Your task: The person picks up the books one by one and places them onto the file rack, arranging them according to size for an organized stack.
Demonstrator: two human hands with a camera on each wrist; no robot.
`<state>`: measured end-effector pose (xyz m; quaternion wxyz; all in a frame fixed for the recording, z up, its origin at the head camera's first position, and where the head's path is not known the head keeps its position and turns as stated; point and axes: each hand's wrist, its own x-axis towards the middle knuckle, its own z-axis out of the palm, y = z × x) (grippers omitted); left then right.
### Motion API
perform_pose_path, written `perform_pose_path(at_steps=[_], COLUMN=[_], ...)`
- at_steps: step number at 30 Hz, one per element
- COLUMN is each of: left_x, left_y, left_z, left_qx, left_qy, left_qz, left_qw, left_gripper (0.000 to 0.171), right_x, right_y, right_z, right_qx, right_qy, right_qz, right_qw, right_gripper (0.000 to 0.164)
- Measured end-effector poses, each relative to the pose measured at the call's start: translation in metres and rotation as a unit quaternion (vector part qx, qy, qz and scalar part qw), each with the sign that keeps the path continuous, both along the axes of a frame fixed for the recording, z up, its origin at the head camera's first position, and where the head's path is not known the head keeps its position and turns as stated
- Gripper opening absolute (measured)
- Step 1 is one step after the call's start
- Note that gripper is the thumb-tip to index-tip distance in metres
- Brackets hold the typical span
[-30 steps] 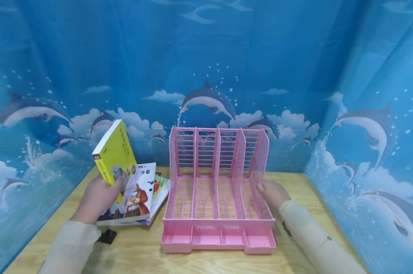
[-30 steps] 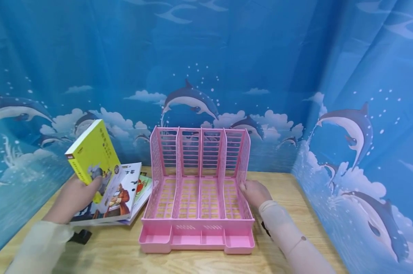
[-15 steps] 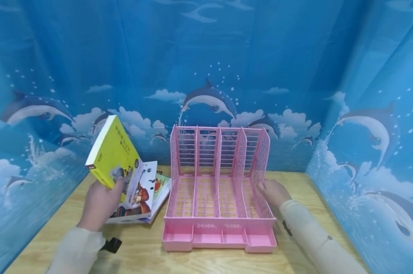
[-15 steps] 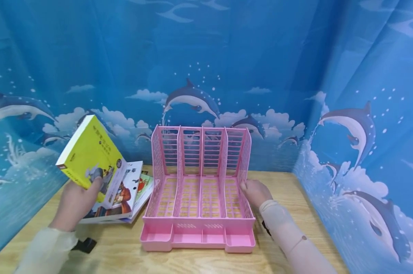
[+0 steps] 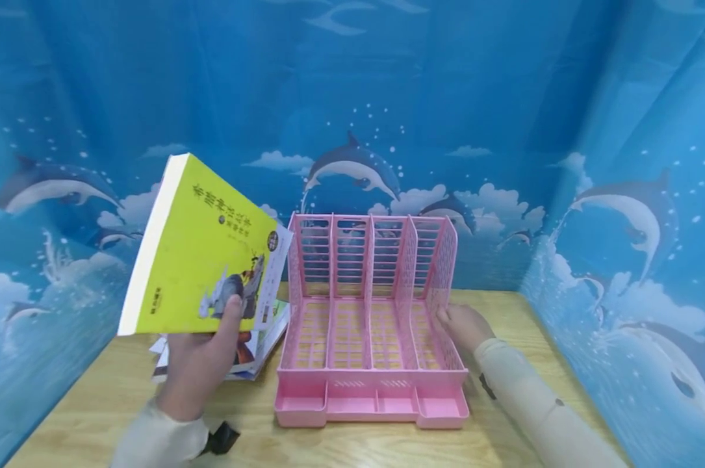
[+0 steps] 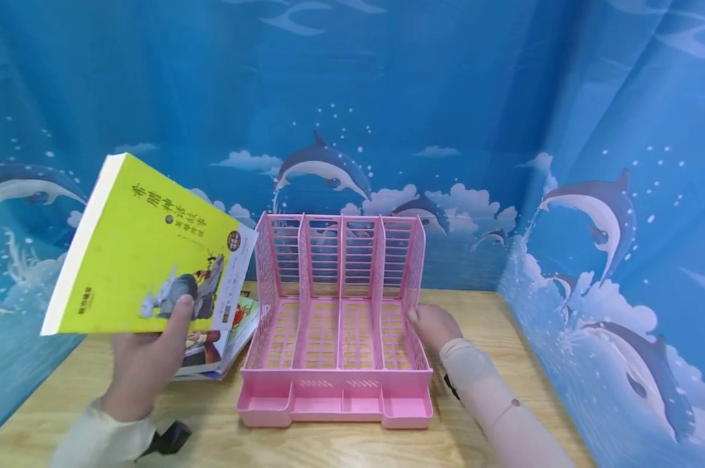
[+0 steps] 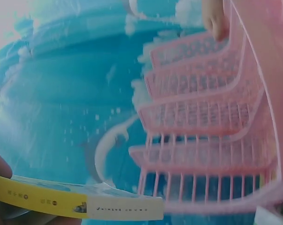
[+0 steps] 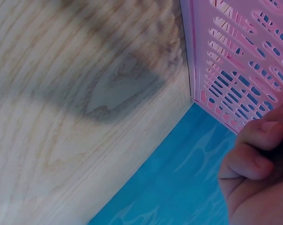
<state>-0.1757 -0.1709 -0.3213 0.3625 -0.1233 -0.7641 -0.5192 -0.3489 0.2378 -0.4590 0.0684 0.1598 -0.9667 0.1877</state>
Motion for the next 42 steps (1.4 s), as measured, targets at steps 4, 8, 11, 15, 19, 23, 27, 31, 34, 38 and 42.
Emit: perform_pose_path(at_steps=[4,8,11,15,19,23,27,31,34,38,42], left_x=[0.001,-0.01,-0.023,-0.042,-0.055,-0.064,-0.072,-0.079,-0.083,-0.088,-0.093], left_y=[0.018,0.031,0.035,0.037,0.04,0.044,0.047,0.049,0.05,0.051,0.055], left_z=[-0.001,-0.012,-0.027,-0.047,-0.057,-0.063,-0.071,-0.08,-0.086,-0.094,-0.101], left_qx=[0.016,0.027,0.04,0.061,0.044,0.007,-0.026,-0.059,-0.081,-0.095,-0.085], left_qy=[-0.016,-0.062,-0.09,-0.143,-0.222,-0.271,-0.292,-0.298,-0.296,-0.3,-0.311], left_qz=[-0.037,-0.044,-0.038,-0.033,0.001,0.04,0.054,0.066,0.075,0.086,0.081], left_qw=[0.9991,0.9968,0.9944,0.9874,0.9741,0.9617,0.9545,0.9504,0.9487,0.9455,0.9433], left_gripper=[0.053,0.05,0.048,0.045,0.042,0.041,0.043,0.047,0.048,0.047,0.046], right_x=[0.0,0.001,0.001,0.0,0.001,0.002,0.003,0.002,0.001,0.001,0.001], right_y=[0.0,0.0,-0.001,-0.001,-0.001,-0.002,-0.003,-0.004,-0.003,-0.004,-0.003], right_z=[0.0,0.0,0.0,-0.002,-0.003,-0.002,-0.001,-0.001,-0.002,-0.003,-0.004], right_qx=[-0.001,-0.008,-0.005,-0.006,-0.009,-0.007,-0.009,-0.013,-0.018,-0.023,-0.025], right_qy=[0.002,-0.004,-0.007,-0.004,-0.003,-0.007,-0.007,-0.006,-0.008,-0.018,-0.017], right_qz=[-0.003,-0.007,-0.006,-0.009,-0.014,-0.013,-0.011,-0.013,-0.018,-0.021,-0.025], right_qw=[1.0,1.0,1.0,1.0,1.0,1.0,1.0,1.0,1.0,0.999,0.999], right_gripper=[0.04,0.039,0.04,0.04,0.042,0.042,0.042,0.041,0.042,0.043,0.043])
